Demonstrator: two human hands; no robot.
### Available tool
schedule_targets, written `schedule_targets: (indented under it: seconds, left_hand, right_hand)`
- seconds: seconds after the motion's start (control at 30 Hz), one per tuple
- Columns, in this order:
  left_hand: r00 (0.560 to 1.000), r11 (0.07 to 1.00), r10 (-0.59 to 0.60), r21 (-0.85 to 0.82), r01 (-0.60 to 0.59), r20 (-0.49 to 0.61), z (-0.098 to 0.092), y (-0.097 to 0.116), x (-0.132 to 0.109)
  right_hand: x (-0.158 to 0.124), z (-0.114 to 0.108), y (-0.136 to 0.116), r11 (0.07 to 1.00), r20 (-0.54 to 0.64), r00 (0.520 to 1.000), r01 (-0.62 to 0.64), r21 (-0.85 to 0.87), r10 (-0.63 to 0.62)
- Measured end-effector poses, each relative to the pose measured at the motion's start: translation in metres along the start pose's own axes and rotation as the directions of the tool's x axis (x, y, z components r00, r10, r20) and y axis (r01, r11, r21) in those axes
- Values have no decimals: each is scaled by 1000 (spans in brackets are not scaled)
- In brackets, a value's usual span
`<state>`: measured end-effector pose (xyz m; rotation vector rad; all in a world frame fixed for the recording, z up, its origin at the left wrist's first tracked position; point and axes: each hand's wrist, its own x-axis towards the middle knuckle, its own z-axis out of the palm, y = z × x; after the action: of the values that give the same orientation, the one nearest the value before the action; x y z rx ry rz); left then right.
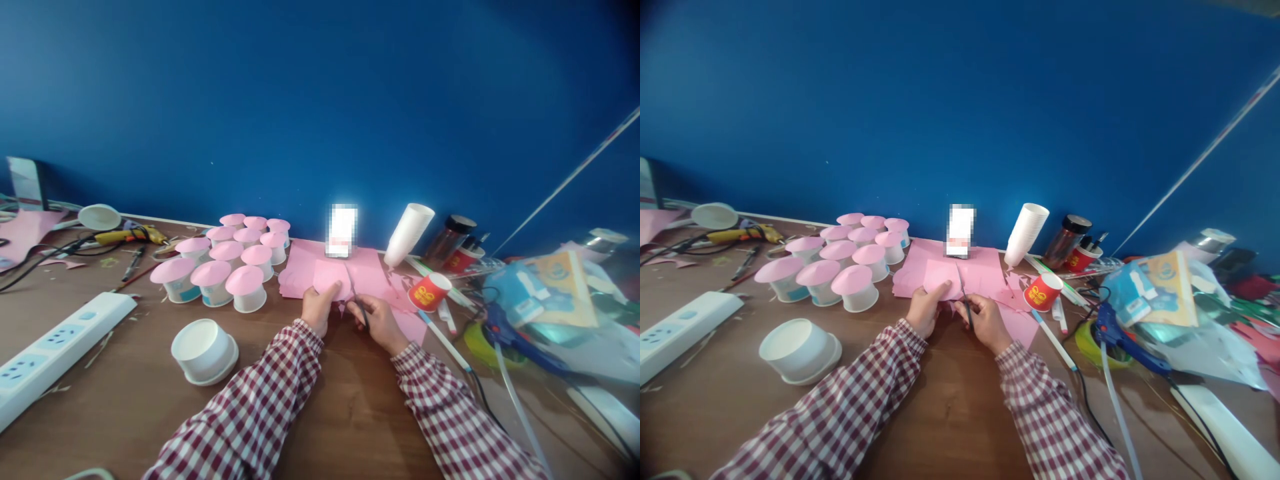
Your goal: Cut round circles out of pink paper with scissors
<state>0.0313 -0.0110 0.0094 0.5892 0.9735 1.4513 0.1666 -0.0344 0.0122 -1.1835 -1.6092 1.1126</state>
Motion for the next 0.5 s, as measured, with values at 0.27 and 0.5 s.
schedule_targets:
  seconds: [0.27,0.5]
  left_hand:
    - [1000,999,8,-43,-8,1,0,1,0]
    - [1000,993,-17,-118,19,19,2,7,-5]
  right_hand:
    - [-1,0,-2,999,-3,1000,15,-36,-15]
    - [-1,0,-5,997,-192,979,69,-17,-71]
